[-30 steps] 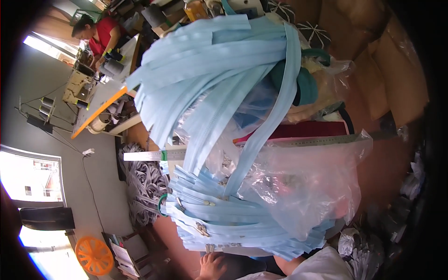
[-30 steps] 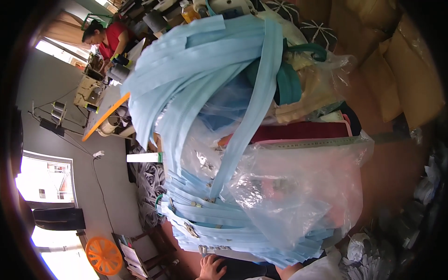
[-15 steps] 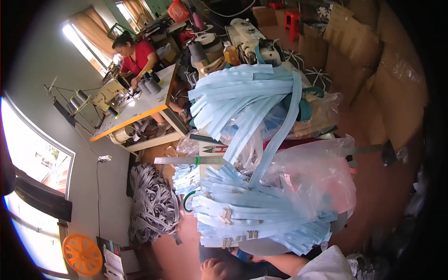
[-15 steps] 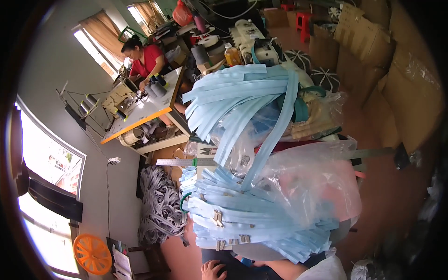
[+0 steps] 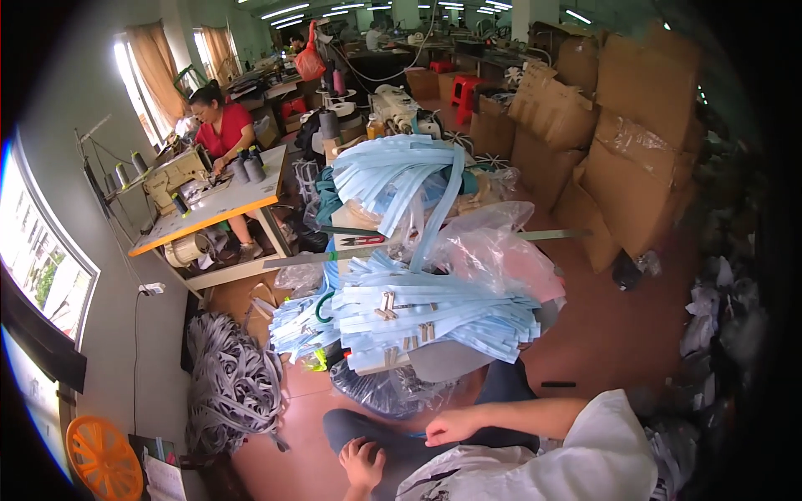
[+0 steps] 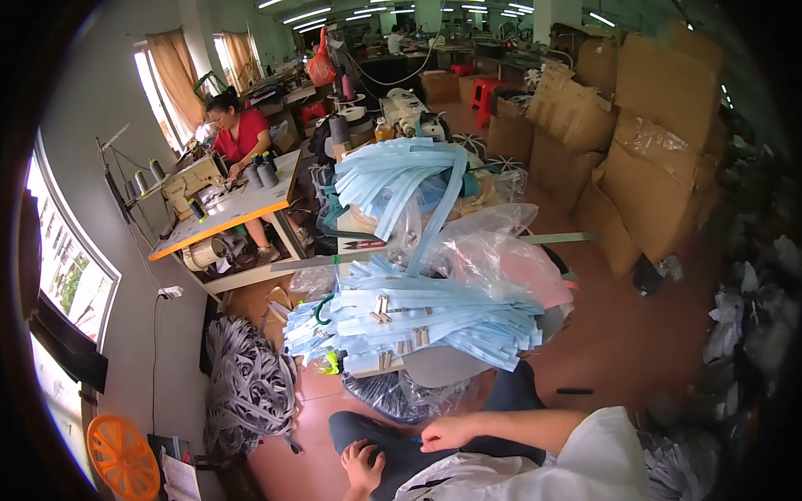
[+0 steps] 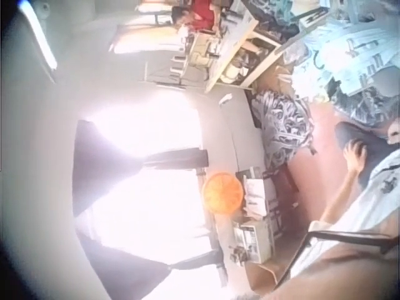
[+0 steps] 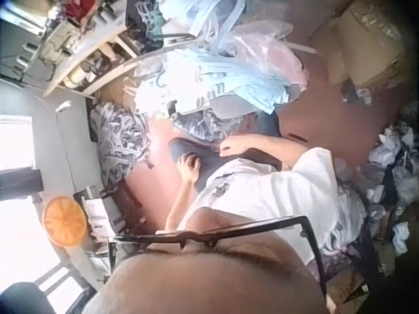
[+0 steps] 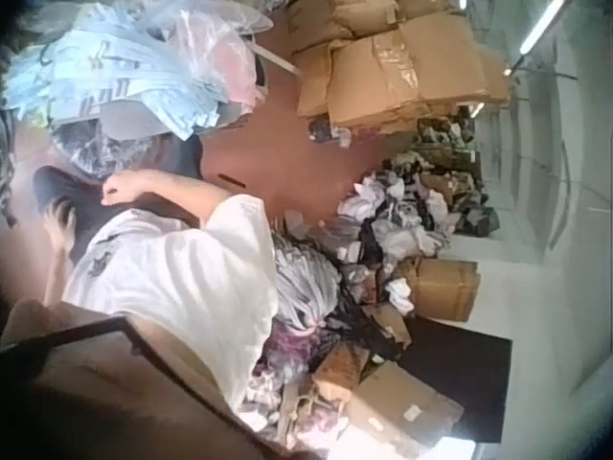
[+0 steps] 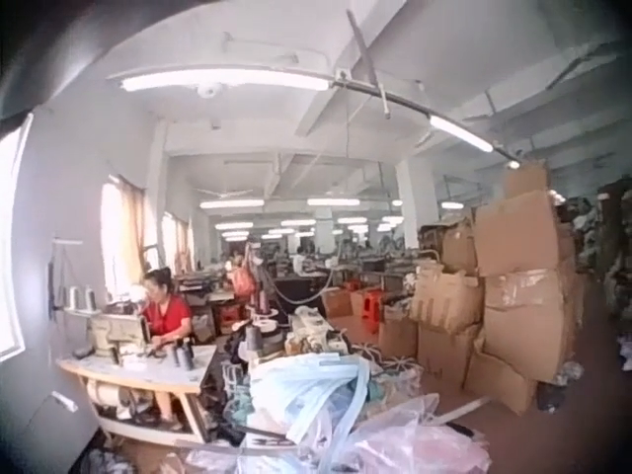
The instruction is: The recorder is assembling zippers by sliding metal sliders onto light blue zipper tape strips.
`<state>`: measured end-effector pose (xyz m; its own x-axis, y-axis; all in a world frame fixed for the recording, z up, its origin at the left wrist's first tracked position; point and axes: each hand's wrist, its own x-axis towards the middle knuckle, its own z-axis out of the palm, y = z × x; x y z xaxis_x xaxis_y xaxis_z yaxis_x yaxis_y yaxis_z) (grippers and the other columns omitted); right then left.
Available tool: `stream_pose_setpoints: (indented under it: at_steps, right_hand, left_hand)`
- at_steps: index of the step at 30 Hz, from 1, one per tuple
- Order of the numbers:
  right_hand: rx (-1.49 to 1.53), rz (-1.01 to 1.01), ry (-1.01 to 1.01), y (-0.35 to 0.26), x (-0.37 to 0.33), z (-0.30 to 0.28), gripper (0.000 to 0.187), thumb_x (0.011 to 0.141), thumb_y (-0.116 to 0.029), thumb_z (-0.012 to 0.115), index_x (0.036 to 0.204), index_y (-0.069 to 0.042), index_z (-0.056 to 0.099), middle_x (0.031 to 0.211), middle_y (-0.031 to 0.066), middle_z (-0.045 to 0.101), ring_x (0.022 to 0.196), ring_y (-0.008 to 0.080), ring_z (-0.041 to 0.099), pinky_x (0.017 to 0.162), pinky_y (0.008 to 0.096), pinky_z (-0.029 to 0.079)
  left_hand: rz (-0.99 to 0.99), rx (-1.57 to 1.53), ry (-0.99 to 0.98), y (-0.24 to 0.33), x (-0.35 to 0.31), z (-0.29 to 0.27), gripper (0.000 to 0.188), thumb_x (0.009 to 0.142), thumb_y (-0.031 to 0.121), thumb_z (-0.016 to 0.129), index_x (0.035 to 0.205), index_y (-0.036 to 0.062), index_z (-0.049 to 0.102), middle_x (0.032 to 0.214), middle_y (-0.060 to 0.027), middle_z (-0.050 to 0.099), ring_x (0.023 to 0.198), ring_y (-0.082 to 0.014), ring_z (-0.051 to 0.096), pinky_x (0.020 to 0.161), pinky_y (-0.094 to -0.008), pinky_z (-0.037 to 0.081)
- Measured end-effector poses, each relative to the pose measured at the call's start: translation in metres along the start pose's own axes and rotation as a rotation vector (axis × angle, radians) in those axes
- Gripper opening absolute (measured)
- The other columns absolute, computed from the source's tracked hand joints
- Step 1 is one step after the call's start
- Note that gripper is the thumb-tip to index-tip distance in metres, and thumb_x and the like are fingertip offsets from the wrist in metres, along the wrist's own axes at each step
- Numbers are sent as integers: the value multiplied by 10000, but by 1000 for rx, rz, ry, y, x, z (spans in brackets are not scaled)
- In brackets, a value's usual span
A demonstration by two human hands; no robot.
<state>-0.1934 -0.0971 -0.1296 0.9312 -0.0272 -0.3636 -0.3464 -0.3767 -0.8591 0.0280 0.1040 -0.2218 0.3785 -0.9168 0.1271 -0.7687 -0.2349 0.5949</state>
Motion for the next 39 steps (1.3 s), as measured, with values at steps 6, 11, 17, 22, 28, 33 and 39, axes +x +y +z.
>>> stream_pose_setpoints:
  at_steps: [6, 11, 17, 22, 28, 33, 39]
  right_hand:
    - [-364, -267, 680, -131, -67, -183, 171, 927, -210, 619, 983, -55, 668, 859, 91, 688, 786, 197, 656, 714, 334, 503]
    - [-926, -127, 1113, -95, -67, -320, 145, 824, -124, 626, 953, -71, 664, 880, 132, 686, 851, 340, 663, 716, 447, 517]
    - [-1235, 377, 923, -29, -65, -381, 165, 744, -96, 643, 905, -115, 671, 823, 142, 685, 825, 339, 680, 707, 457, 533]
    - [-1294, 159, 1057, -31, -61, -379, 157, 725, -81, 668, 879, -109, 650, 814, 128, 680, 834, 337, 677, 699, 442, 531]
    - [-1268, 287, 880, -16, -52, -385, 95, 813, -91, 573, 888, -113, 626, 774, 113, 665, 807, 325, 677, 672, 449, 522]
    - [-1321, 270, 955, -10, -60, -391, 63, 811, -106, 567, 833, -118, 625, 829, 93, 673, 858, 298, 671, 714, 439, 515]
    - [-1356, -520, 1262, -124, -86, -354, 158, 700, -18, 652, 768, -44, 511, 840, 72, 576, 850, 270, 581, 828, 474, 456]
  left_hand:
    - [10, -72, 66, -8, 1, 3, 217, 759, 255, 696, 929, 122, 718, 1156, -60, 627, 1185, -304, 496, 1036, -455, 322]
    - [-55, -38, 50, -10, 8, 7, 204, 760, 251, 692, 916, 123, 722, 1155, -41, 632, 1169, -289, 504, 1030, -457, 328]
    - [-129, -1, 24, -3, 14, 13, 203, 760, 245, 687, 916, 121, 723, 1144, -31, 639, 1159, -278, 510, 1026, -457, 330]
    - [-144, 39, 9, 4, 18, 10, 200, 760, 242, 684, 915, 122, 720, 1135, -31, 638, 1162, -274, 507, 1028, -457, 329]
    - [-149, 65, -26, 16, 28, 8, 202, 758, 228, 675, 923, 120, 720, 1129, -22, 635, 1181, -274, 492, 1035, -454, 324]
    - [-172, 62, -18, 16, 29, 11, 210, 767, 232, 668, 928, 107, 720, 1115, -25, 644, 1176, -279, 496, 1047, -448, 317]
    - [-21, -75, 10, 29, 30, -5, 203, 757, 158, 681, 946, 90, 705, 1085, -76, 660, 1088, -319, 559, 966, -439, 415]
